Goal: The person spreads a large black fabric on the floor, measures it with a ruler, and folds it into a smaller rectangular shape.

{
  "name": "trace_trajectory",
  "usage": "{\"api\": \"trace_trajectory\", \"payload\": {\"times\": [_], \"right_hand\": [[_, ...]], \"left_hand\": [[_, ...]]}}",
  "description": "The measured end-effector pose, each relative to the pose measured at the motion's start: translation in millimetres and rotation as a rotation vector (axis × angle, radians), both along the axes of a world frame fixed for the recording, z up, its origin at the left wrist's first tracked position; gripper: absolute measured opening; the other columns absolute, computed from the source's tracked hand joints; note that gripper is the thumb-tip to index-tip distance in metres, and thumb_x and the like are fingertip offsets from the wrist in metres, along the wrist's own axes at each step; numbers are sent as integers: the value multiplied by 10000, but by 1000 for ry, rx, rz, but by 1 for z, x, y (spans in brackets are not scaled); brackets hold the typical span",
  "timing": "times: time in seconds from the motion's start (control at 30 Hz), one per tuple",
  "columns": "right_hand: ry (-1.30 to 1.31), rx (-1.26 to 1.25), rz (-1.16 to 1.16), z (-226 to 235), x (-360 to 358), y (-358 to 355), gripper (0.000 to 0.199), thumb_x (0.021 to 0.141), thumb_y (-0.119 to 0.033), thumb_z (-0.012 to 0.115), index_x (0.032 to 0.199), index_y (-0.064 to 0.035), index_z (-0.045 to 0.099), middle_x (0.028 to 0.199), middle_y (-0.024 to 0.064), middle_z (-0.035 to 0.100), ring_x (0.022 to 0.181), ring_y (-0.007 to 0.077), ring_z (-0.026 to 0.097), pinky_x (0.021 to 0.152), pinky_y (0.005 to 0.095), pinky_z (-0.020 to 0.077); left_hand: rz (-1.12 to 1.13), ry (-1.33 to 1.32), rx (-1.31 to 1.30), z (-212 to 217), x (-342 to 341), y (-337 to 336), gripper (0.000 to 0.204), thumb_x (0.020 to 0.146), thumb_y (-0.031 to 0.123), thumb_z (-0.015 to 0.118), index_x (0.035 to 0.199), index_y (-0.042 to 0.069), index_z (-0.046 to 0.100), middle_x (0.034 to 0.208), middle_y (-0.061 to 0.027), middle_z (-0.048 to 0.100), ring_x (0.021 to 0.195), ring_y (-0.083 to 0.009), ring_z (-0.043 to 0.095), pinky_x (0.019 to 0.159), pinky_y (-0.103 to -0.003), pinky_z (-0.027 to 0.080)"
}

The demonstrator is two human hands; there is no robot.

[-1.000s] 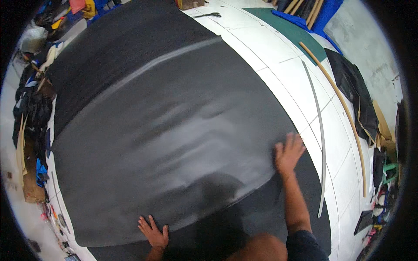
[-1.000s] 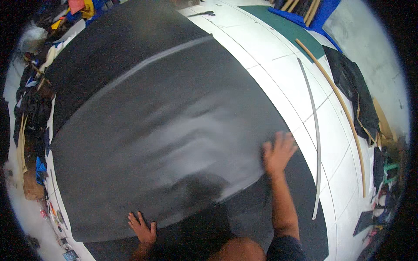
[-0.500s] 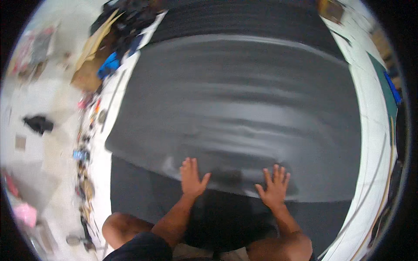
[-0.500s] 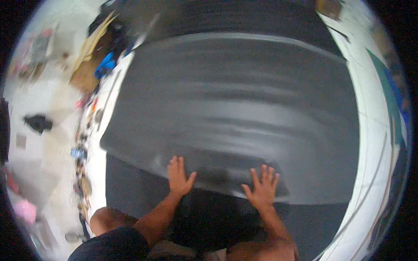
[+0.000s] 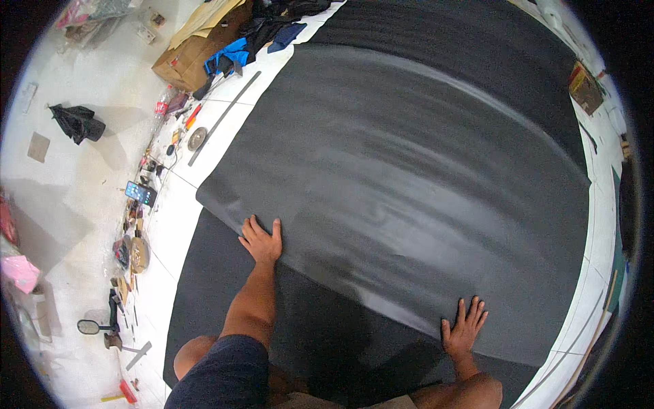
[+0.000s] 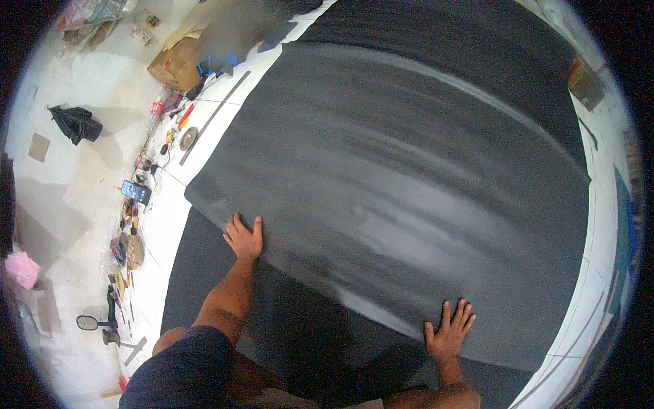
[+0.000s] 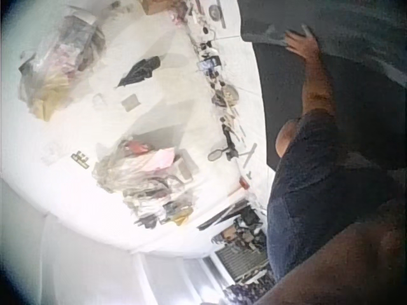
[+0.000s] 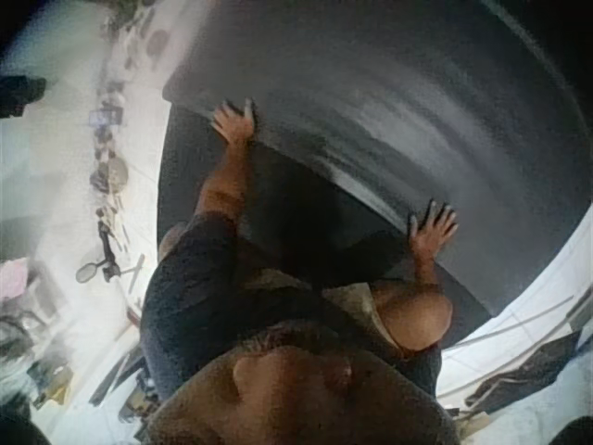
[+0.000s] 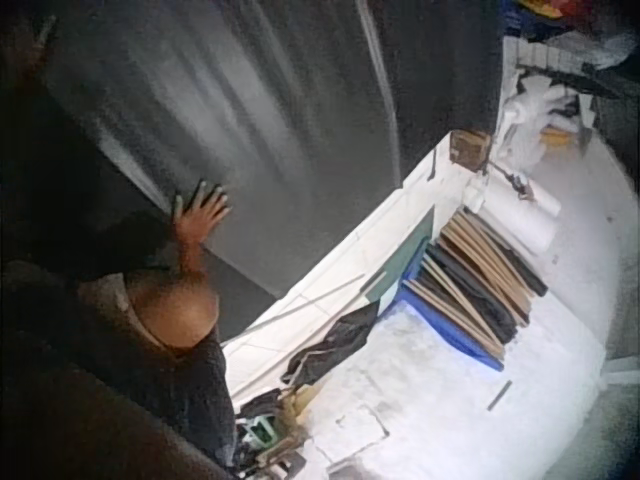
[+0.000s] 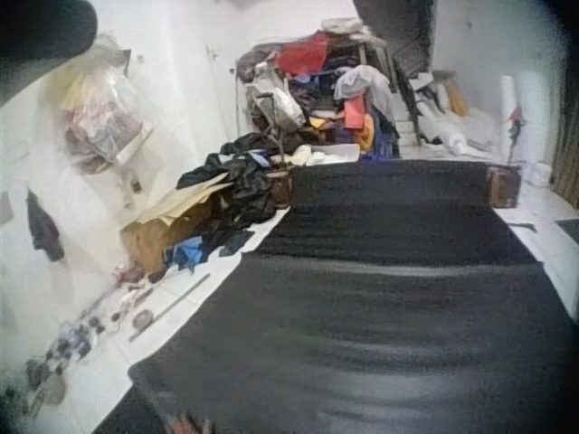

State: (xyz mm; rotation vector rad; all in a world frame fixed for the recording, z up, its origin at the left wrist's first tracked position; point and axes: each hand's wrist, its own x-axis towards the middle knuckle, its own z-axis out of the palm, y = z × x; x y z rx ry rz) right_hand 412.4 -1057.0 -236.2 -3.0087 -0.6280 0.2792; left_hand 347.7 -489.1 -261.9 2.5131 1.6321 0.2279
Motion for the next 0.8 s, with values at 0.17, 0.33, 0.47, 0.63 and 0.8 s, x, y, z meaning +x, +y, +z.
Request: {"api": "trace_trajectory", "payload": {"times": [0.17,0.33,0.47,0.63,0.8], "right_hand": [[-13,52,22,-9,4,11,704,847,-500,550,1383,-62,425,1529,254,187,1417,462,109,1115,632,47],[40,5,-30,1,8,6,706,853,-502,536,1391,-64,403,1528,256,176,1417,468,97,1114,630,35],[56,59,19,-7,10,15,709,842,-490,566,1383,-61,401,1527,271,156,1416,478,77,1114,633,19],[227,-2,-62,3,14,17,727,868,-523,527,1412,-74,352,1541,269,79,1429,455,5,1117,621,-16],[321,-36,-58,22,20,11,757,842,-537,571,1416,-93,353,1529,262,108,1428,446,9,1120,612,7]], "left_hand": [[167,62,177,-25,-22,92,788,889,598,466,1412,21,340,1441,-196,335,1355,-335,294,1113,-495,202],[177,188,-98,20,9,111,851,876,657,444,1427,20,318,1448,-223,327,1357,-361,308,1114,-512,224],[111,347,-303,28,-29,217,977,800,711,530,1442,16,283,1458,-232,309,1357,-392,308,1122,-529,239],[39,375,-305,27,-33,229,1186,650,778,635,1462,17,226,1482,-247,249,1373,-401,268,1114,-506,281],[41,236,-333,32,-29,212,1293,575,812,660,1483,41,155,1500,-250,203,1387,-407,238,1111,-533,273]]}}
